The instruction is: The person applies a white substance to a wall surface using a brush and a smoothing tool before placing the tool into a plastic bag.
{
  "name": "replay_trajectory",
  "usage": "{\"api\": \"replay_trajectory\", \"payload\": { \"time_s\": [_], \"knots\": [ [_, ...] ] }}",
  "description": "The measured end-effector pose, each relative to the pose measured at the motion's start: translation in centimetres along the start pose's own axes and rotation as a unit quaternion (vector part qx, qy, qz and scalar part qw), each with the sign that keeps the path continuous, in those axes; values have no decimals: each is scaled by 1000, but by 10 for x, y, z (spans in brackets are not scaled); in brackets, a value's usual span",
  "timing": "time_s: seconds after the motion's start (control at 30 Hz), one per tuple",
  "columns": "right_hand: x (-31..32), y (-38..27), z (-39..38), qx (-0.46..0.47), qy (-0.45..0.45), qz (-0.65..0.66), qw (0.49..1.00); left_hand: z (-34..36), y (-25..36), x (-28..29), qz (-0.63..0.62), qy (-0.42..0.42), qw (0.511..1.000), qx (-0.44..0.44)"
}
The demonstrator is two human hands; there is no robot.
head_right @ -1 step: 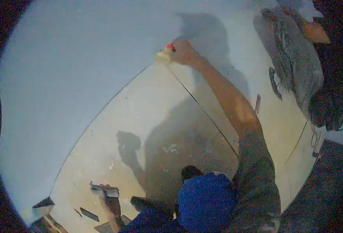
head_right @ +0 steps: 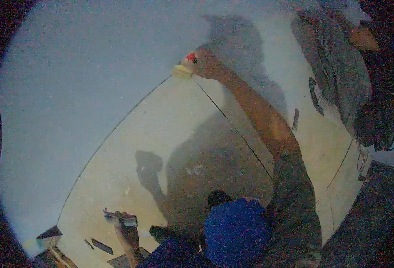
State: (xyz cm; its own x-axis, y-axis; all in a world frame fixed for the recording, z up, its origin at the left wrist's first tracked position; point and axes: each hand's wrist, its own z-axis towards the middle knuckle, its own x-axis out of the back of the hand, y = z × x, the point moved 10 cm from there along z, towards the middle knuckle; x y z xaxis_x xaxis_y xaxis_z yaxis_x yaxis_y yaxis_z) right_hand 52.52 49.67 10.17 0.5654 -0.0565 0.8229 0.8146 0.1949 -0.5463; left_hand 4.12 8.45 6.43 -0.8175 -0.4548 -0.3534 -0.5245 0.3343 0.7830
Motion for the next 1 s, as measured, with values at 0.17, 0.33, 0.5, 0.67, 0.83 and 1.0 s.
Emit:
{"api": "replay_trajectory", "payload": {
  "time_s": [0.17,0.33,0.5,0.67,0.83,1.0],
  "knots": [
    [-14,11,15,-48,65,28,996,-1,1,-4,-29,-18,999,7],
    [28,88,30,-91,131,-119,980,3,8,-31,4,-48,998,-39],
    [-17,35,26,-93,56,19,994,-2,2,1,-5,31,999,-30],
    [-11,95,52,-72,104,-135,983,12,9,-4,14,10,998,-64],
    [-9,98,45,-51,123,-111,985,15,-10,12,13,15,998,-67],
    [-57,47,36,-44,36,-58,997,13,-9,33,13,37,998,-53]
  ]
}}
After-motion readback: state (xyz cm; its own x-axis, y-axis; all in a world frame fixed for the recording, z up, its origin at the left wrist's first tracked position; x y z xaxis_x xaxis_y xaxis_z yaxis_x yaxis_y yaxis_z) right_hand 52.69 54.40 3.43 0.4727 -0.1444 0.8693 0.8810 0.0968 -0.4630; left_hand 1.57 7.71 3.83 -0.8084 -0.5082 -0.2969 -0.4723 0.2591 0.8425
